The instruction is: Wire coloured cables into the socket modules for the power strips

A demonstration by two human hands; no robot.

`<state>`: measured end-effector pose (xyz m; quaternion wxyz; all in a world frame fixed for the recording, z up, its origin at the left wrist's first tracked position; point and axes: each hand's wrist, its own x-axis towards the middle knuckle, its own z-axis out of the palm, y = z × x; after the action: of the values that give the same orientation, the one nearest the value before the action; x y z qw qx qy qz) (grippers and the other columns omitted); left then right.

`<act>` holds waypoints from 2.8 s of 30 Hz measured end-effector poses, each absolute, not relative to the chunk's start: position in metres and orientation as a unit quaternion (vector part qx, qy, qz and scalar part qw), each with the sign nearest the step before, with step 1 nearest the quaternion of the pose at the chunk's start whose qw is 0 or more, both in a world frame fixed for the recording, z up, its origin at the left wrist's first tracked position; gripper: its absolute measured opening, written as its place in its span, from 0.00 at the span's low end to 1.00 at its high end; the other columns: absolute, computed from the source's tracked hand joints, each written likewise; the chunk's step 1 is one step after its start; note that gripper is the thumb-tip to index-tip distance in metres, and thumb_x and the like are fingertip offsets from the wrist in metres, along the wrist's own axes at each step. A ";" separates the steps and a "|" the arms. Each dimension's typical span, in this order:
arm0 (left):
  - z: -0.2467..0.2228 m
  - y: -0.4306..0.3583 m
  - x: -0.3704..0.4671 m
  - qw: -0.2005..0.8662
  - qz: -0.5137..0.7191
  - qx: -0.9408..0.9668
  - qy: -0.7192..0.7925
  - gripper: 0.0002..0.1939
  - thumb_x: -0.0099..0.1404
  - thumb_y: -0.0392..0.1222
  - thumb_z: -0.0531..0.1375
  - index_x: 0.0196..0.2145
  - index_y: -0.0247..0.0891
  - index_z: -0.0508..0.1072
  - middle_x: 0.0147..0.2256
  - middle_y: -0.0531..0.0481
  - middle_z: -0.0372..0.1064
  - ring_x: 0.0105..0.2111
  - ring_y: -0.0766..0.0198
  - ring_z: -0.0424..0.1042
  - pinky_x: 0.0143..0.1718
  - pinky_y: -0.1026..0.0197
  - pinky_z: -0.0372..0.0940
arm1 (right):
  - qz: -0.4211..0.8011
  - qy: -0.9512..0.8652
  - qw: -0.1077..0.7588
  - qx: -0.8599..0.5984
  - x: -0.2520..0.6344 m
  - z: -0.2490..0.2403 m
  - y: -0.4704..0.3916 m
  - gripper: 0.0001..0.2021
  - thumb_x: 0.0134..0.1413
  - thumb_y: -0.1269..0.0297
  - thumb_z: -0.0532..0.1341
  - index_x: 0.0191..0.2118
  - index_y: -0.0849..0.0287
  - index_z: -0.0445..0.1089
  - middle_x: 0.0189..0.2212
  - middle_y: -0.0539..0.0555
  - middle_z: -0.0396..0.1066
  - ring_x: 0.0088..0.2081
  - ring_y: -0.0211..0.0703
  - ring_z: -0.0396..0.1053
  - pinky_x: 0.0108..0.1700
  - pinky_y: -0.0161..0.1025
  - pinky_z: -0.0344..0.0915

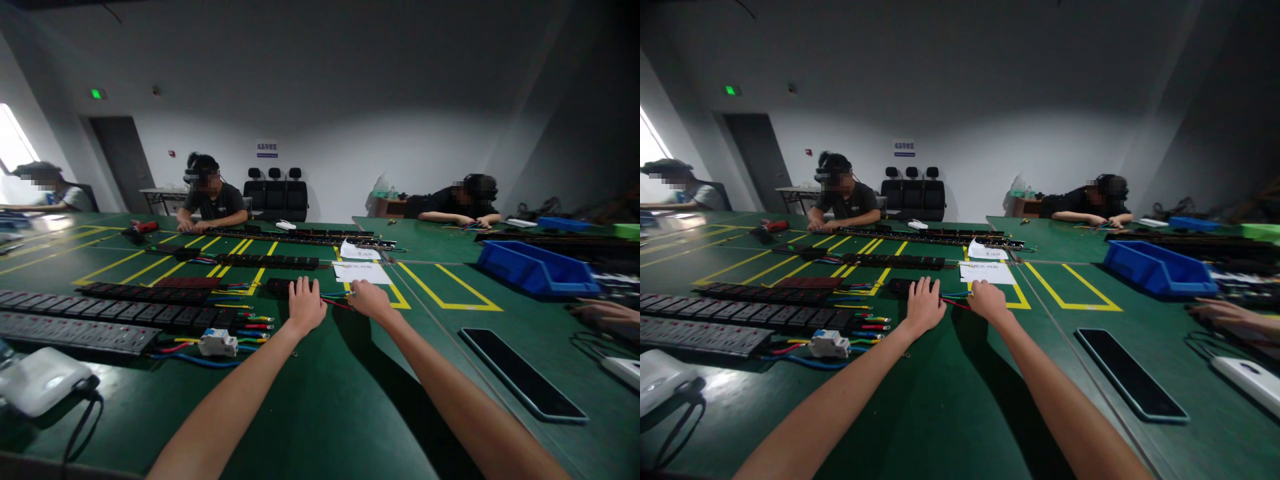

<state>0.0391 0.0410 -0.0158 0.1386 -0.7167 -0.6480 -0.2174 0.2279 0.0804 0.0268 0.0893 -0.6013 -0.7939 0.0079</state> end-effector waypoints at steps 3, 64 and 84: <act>-0.014 0.040 0.039 0.136 -0.218 -0.719 -0.645 0.30 0.67 0.47 0.53 0.64 0.34 0.62 0.64 0.33 0.59 0.66 0.39 0.54 0.65 0.35 0.47 | 0.046 -0.801 0.052 -0.594 0.227 0.026 0.080 0.10 0.61 0.64 0.56 0.40 0.61 0.74 0.44 0.65 0.75 0.43 0.56 0.75 0.40 0.43 0.66; -0.011 0.038 0.040 0.168 -0.176 -0.713 -0.658 0.30 0.68 0.47 0.52 0.65 0.34 0.62 0.64 0.34 0.59 0.66 0.44 0.55 0.66 0.39 0.48 | -0.028 -0.809 0.025 -0.587 0.220 0.024 0.076 0.15 0.65 0.70 0.50 0.47 0.63 0.73 0.45 0.66 0.74 0.50 0.57 0.71 0.46 0.46 0.66; -0.014 0.041 0.036 0.175 -0.173 -0.724 -0.645 0.32 0.66 0.47 0.54 0.65 0.32 0.61 0.64 0.32 0.58 0.65 0.42 0.55 0.65 0.39 0.47 | -0.093 -0.799 0.210 -0.555 0.222 0.052 0.074 0.18 0.68 0.70 0.48 0.52 0.58 0.72 0.50 0.60 0.74 0.50 0.48 0.69 0.48 0.38 0.62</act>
<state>0.0360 0.0413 -0.0143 0.1749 -0.7237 -0.6448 -0.1729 0.2220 0.0741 0.0521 0.2099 -0.5553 -0.7993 -0.0934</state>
